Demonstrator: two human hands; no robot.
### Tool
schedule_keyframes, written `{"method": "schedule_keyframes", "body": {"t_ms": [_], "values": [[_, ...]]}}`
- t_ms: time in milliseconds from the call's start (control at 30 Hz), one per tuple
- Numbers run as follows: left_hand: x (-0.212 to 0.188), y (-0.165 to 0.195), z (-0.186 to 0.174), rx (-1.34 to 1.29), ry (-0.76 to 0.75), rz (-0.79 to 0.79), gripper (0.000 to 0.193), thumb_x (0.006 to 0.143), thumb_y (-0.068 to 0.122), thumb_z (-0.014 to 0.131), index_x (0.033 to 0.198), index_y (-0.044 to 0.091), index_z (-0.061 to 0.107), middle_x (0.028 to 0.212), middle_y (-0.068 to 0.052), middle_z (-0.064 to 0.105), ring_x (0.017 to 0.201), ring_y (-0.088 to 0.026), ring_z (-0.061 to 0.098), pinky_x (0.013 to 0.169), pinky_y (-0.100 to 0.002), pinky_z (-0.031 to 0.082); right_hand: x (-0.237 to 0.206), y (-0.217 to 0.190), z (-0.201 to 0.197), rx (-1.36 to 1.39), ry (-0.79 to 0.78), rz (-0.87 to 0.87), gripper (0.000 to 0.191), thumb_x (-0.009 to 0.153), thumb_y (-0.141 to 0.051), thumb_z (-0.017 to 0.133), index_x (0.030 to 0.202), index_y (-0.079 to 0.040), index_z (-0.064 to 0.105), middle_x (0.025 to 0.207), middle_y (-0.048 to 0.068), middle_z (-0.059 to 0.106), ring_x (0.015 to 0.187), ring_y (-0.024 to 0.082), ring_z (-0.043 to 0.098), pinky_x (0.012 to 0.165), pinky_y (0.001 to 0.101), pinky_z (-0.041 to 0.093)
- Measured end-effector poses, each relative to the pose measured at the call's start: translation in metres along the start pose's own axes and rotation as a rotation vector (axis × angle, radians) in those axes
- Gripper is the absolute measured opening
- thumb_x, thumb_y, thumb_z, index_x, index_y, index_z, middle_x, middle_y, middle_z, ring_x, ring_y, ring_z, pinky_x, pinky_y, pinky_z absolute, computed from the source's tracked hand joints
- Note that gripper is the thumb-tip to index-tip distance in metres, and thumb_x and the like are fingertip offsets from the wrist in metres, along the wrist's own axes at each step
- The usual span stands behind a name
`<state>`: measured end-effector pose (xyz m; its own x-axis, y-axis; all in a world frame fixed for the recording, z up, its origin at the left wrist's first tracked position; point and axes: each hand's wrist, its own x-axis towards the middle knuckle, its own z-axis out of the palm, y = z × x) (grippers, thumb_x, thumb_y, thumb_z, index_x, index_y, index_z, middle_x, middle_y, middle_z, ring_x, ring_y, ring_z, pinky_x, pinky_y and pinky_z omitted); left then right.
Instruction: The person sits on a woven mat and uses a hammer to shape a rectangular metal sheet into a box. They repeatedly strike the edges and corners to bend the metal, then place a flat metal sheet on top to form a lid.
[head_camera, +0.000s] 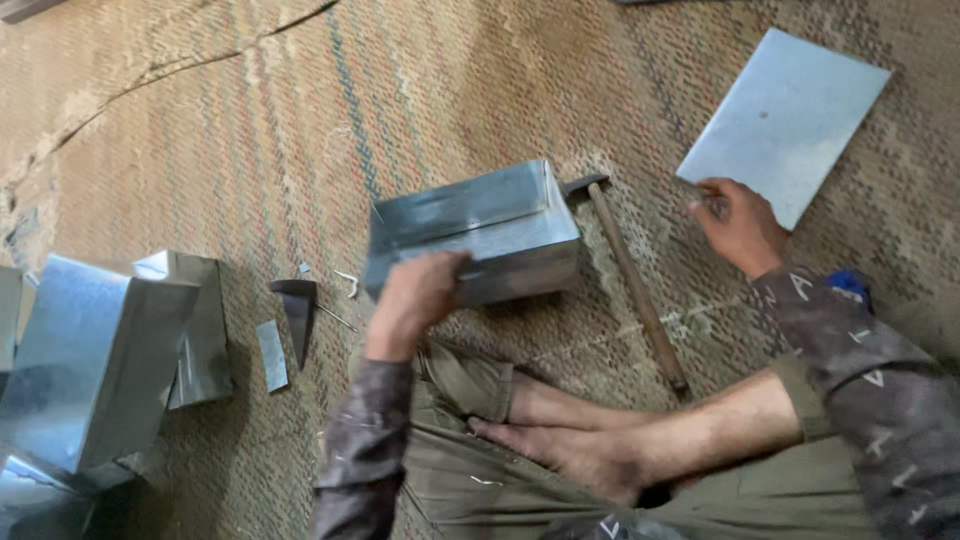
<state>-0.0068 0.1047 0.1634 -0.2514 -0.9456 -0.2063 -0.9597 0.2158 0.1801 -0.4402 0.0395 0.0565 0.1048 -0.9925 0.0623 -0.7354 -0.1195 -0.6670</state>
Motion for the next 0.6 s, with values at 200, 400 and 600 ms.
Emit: {"method": "schedule_keyframes", "body": {"t_ms": [200, 400, 600], "values": [[0.042, -0.039, -0.067, 0.328, -0.006, 0.009, 0.017, 0.093, 0.020, 0.063, 0.104, 0.023, 0.075, 0.145, -0.006, 0.059, 0.147, -0.029, 0.043, 0.130, -0.053, 0.022, -0.014, -0.051, 0.023, -0.025, -0.205, -0.044, 0.055, 0.097, -0.035, 0.065, 0.144, -0.010, 0.053, 0.138, 0.019, 0.059, 0.122, 0.042, 0.059, 0.099, 0.0544, 0.050], [0.045, -0.056, 0.026, -0.660, 1.145, -0.222, 0.059, 0.108, 0.036, 0.059, 0.156, 0.008, 0.040, 0.171, -0.023, 0.024, 0.162, -0.036, 0.024, 0.135, -0.052, 0.019, -0.037, -0.060, 0.055, -0.250, -0.502, 0.104, 0.080, 0.092, -0.040, 0.067, 0.157, -0.013, 0.030, 0.141, 0.025, 0.048, 0.118, 0.046, 0.059, 0.097, 0.0543, 0.050], [0.068, -0.100, 0.035, -0.886, 0.937, -0.643, 0.080, 0.094, 0.046, 0.058, 0.156, -0.002, 0.042, 0.160, -0.022, 0.048, 0.149, -0.035, 0.049, 0.126, -0.040, 0.032, -0.037, -0.043, 0.074, -0.209, -0.468, 0.064, 0.097, 0.084, -0.027, 0.074, 0.162, -0.005, 0.020, 0.132, 0.029, 0.050, 0.107, 0.047, 0.062, 0.090, 0.0515, 0.054]]}}
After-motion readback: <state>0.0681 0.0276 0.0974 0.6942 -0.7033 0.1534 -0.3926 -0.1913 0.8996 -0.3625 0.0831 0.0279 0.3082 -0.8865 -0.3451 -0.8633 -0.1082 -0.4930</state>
